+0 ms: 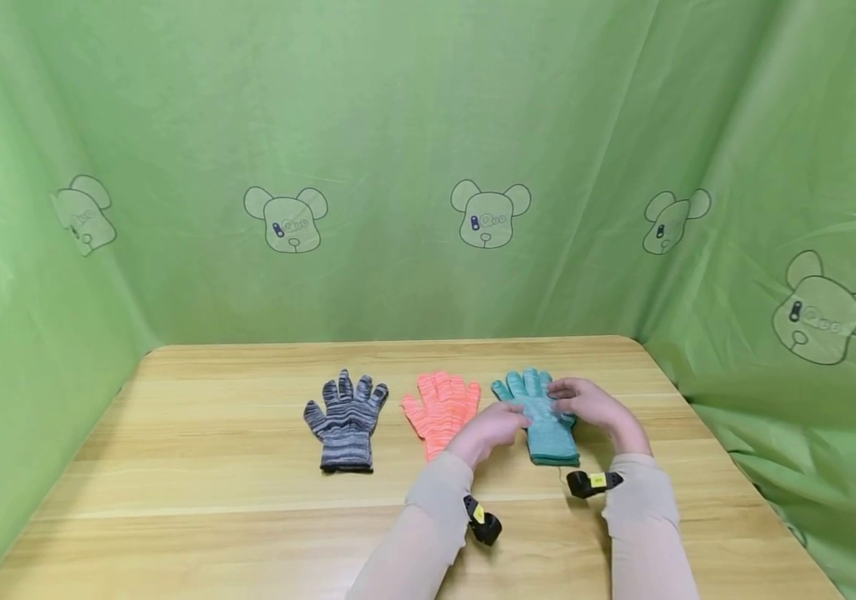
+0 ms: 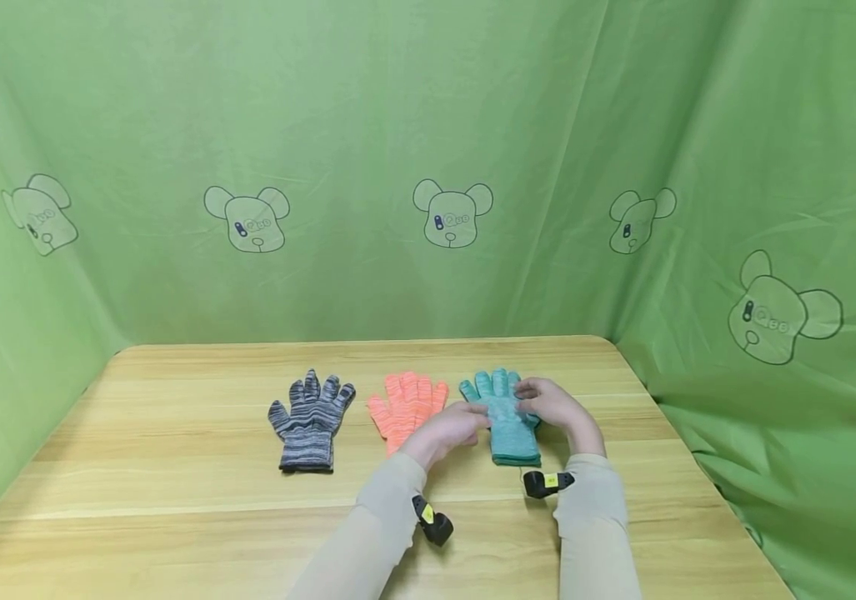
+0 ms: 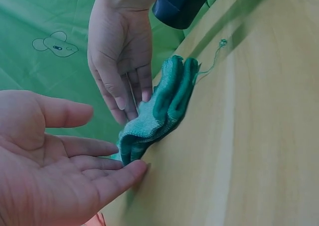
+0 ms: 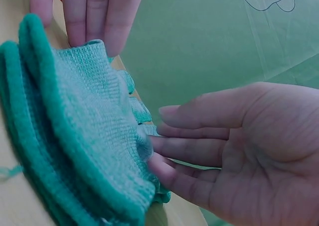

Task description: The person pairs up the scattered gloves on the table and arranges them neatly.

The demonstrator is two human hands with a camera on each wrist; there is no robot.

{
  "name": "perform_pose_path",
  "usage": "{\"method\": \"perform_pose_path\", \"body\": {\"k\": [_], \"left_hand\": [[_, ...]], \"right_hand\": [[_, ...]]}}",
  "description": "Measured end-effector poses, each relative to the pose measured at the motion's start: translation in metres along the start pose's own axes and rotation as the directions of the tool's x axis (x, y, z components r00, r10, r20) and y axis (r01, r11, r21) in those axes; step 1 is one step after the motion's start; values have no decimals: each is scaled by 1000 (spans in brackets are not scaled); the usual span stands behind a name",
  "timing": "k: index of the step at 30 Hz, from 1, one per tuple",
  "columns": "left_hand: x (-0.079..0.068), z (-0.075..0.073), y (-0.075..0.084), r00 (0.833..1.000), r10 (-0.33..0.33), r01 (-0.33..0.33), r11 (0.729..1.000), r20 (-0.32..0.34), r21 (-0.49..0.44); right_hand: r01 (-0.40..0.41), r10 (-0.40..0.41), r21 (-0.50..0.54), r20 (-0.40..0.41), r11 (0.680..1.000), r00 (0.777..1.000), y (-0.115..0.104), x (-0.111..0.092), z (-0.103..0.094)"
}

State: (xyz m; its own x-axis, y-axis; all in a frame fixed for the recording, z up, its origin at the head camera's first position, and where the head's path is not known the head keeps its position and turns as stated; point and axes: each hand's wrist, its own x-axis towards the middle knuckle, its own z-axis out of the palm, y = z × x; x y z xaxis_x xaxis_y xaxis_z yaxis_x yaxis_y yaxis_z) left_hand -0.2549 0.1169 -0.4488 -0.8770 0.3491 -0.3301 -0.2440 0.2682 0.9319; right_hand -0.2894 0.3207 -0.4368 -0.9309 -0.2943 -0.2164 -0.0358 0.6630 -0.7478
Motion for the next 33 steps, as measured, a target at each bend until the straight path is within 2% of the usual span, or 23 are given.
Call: {"method": "perform_pose_path", "body": {"k": [4,13,20,27,33], "left_hand": [[2,0,2,1000,-23,23,1000,7,-1],[3,0,2,1000,-9,9,1000,3,-28],[-2,0,-1,1000,-1,1,999,-5,-43],[-7,-2,0,999,43,-44,996,-10,-82],[-15,-10,4,994,104,-105,992,-26,-73]], "right_hand": [[-16,16,9,-28,1000,999,1,1,-1],[-56,57,26,-38,998,998,1,2,-3],[-17,17,8,-48,1000,999,3,-1,-6],[0,-2,-26,-78,1000,997,-2,-11,-13],[11,-13,-19,-100,1000,995,-5,-16,-17]]}}
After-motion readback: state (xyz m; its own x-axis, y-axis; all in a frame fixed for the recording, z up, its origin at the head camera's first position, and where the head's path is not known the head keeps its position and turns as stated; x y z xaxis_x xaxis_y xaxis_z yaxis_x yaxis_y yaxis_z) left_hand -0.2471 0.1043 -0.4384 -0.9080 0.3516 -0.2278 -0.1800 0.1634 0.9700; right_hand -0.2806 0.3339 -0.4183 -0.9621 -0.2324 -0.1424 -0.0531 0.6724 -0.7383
